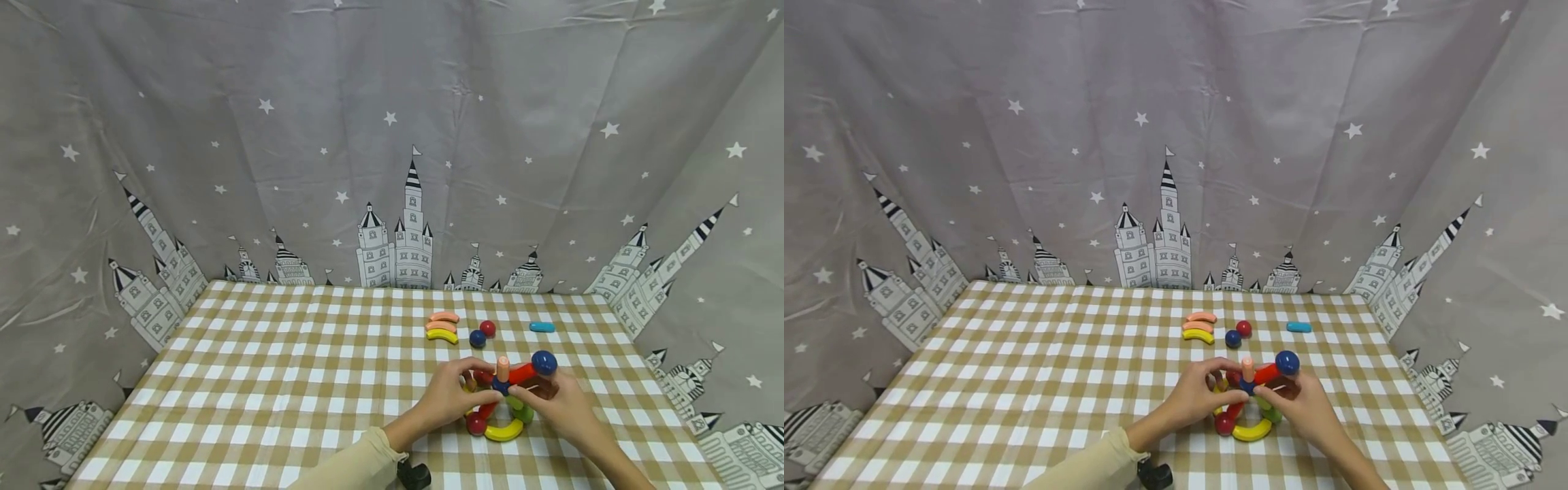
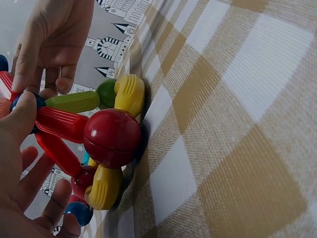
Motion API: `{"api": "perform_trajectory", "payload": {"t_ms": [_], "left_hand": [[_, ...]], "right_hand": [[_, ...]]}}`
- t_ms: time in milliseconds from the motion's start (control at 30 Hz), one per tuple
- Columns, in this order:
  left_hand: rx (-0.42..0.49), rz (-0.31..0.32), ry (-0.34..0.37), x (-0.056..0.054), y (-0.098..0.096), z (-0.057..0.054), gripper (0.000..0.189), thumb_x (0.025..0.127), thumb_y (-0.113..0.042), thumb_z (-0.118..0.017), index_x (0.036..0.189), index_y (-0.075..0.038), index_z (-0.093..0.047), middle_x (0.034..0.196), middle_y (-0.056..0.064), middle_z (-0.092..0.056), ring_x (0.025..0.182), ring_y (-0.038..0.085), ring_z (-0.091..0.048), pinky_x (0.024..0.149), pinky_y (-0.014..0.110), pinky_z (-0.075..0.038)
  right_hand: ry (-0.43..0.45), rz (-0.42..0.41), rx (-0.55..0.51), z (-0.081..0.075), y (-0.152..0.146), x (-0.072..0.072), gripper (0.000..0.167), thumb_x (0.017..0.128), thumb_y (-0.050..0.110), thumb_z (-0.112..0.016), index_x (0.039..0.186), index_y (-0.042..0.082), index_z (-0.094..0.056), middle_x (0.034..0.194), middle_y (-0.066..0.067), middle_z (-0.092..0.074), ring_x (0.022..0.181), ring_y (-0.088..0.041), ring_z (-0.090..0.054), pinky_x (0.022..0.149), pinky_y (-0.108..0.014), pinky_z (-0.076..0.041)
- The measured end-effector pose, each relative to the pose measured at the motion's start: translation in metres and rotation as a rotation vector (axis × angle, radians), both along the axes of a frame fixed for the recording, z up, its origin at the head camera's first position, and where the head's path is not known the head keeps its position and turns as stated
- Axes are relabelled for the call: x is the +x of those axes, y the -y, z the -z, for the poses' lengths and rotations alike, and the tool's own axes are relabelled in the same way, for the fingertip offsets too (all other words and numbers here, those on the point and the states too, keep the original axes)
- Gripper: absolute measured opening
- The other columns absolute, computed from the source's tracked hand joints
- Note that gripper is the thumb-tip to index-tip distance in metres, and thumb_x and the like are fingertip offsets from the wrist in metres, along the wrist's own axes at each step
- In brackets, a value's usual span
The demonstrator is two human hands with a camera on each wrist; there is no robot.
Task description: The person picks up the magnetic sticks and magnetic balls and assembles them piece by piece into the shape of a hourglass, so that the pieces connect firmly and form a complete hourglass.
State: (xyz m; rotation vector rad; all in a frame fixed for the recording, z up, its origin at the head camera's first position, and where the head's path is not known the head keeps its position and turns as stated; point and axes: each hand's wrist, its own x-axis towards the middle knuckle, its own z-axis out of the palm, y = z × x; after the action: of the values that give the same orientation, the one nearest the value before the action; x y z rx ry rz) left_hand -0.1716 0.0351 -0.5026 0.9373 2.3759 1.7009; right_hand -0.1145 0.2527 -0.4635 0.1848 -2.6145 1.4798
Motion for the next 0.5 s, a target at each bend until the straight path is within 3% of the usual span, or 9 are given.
{"api": "perform_trajectory", "payload": {"t_ms": [300,500], "left_hand": [[-0.015,-0.021,0.049,-0.001,0.005,0.001,0.049,0.086,-0.034,-0.085,0.129,-0.015,-0.068,0.116,-0.001,-0.072,0.081,0.017,-0.061,0.069,0.021,-0.049],[-0.020,-0.072,-0.002,-0.004,0.023,0.004,0.048,0.086,-0.028,-0.085,0.128,-0.014,-0.069,0.114,0.005,-0.075,0.083,0.029,-0.064,0.070,0.024,-0.049]], "right_hand": [[0.058,-0.061,-0.005,0.002,-0.001,-0.005,0.037,0.089,0.016,-0.082,0.115,-0.002,-0.062,0.103,-0.010,-0.074,0.086,-0.015,-0.069,0.076,-0.024,-0.057],[0.067,-0.067,0.003,0.003,-0.002,-0.006,0.036,0.089,0.016,-0.082,0.113,-0.002,-0.062,0.101,-0.010,-0.074,0.083,-0.016,-0.069,0.073,-0.026,-0.057]]}}
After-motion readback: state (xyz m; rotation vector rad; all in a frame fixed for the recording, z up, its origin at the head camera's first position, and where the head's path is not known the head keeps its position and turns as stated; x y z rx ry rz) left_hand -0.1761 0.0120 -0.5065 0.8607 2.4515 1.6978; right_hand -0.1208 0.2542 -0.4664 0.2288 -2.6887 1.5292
